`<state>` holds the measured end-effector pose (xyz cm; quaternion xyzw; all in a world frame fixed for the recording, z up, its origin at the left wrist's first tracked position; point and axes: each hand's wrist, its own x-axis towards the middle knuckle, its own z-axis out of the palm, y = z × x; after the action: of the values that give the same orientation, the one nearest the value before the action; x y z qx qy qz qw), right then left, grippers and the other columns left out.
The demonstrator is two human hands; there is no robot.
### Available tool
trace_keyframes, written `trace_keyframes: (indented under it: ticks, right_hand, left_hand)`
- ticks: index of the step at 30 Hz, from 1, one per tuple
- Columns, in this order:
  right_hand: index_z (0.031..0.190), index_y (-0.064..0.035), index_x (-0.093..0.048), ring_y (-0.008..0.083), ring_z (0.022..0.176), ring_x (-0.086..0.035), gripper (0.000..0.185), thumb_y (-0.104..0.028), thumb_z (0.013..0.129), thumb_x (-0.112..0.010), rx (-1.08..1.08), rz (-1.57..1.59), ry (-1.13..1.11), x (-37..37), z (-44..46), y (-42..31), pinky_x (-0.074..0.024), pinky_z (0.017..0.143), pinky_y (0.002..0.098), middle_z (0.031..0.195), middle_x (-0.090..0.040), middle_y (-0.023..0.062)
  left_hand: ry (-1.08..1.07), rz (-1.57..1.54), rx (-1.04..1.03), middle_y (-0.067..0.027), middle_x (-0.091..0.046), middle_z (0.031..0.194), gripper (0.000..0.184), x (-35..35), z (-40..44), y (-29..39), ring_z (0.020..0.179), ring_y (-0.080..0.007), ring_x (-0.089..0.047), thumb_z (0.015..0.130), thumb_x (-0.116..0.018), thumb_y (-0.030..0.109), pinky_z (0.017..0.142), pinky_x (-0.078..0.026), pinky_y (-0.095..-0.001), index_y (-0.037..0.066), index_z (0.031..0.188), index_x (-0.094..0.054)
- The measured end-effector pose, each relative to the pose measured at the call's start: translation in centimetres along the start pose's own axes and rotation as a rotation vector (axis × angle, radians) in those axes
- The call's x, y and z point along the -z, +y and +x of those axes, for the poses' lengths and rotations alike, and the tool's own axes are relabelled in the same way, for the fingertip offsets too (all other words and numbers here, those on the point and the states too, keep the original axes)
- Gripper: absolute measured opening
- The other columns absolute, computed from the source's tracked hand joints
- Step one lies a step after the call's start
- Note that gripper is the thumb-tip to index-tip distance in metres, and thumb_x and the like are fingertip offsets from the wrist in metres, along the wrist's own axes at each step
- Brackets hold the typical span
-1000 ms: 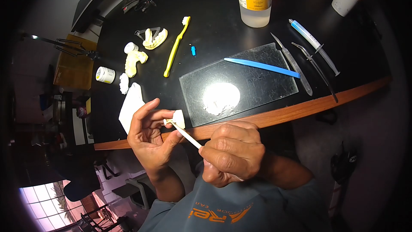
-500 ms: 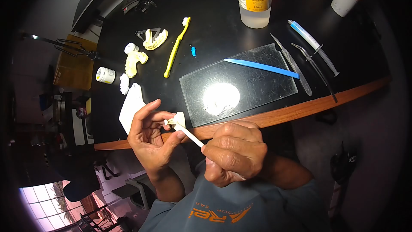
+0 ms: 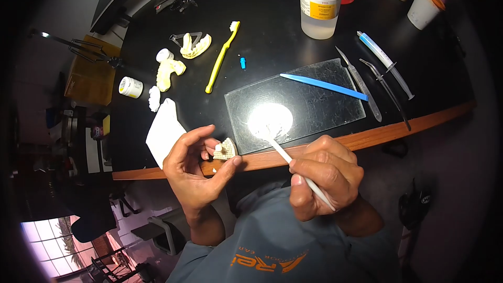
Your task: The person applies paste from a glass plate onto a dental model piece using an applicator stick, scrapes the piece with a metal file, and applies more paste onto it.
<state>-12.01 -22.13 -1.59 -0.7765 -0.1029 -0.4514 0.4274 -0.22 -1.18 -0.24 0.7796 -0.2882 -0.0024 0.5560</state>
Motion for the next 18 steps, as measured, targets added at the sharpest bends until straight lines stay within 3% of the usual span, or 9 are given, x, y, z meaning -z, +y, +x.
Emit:
trace_keyframes:
  ticks: [5, 11, 18]
  right_hand:
    - [0.094, 0.0031, -0.065, 0.0169, 0.056, -0.058, 0.018, -0.001, 0.077, -0.061, -0.005, -0.046, 0.014, 0.51, 0.1, 0.2, -0.0498, 0.049, 0.0298, 0.065, -0.064, 0.0082]
    - [0.086, 0.0038, -0.066, 0.0175, 0.054, -0.056, 0.017, -0.002, 0.071, -0.06, -0.005, -0.082, -0.045, 0.78, 0.29, 0.41, -0.0488, 0.048, 0.03, 0.064, -0.062, 0.0076]
    - [0.084, 0.0046, -0.067, 0.0183, 0.053, -0.054, 0.021, -0.001, 0.064, -0.06, 0.002, -0.091, -0.048, 0.27, 0.16, 0.62, -0.0466, 0.048, 0.0302, 0.064, -0.061, 0.0085]
  left_hand:
    - [0.044, -0.02, -0.039, -0.0059, -0.069, 0.092, 0.053, -0.33, 0.36, 0.09, 0.081, -0.0089, -0.063, 0.067, -0.096, 0.003, 0.068, -0.047, -0.0224, -0.003, 0.115, -0.075]
    - [0.006, 0.023, -0.081, -0.0093, -0.07, 0.102, 0.059, -0.11, 0.29, -0.13, 0.09, -0.0109, -0.066, 0.067, -0.093, 0.001, 0.075, -0.05, -0.0232, -0.006, 0.121, -0.071]
    - [0.051, -0.002, -0.092, -0.0092, -0.073, 0.096, 0.049, -0.42, 0.46, -0.07, 0.082, -0.0129, -0.067, 0.068, -0.09, 0.002, 0.07, -0.053, -0.0245, -0.003, 0.114, -0.075]
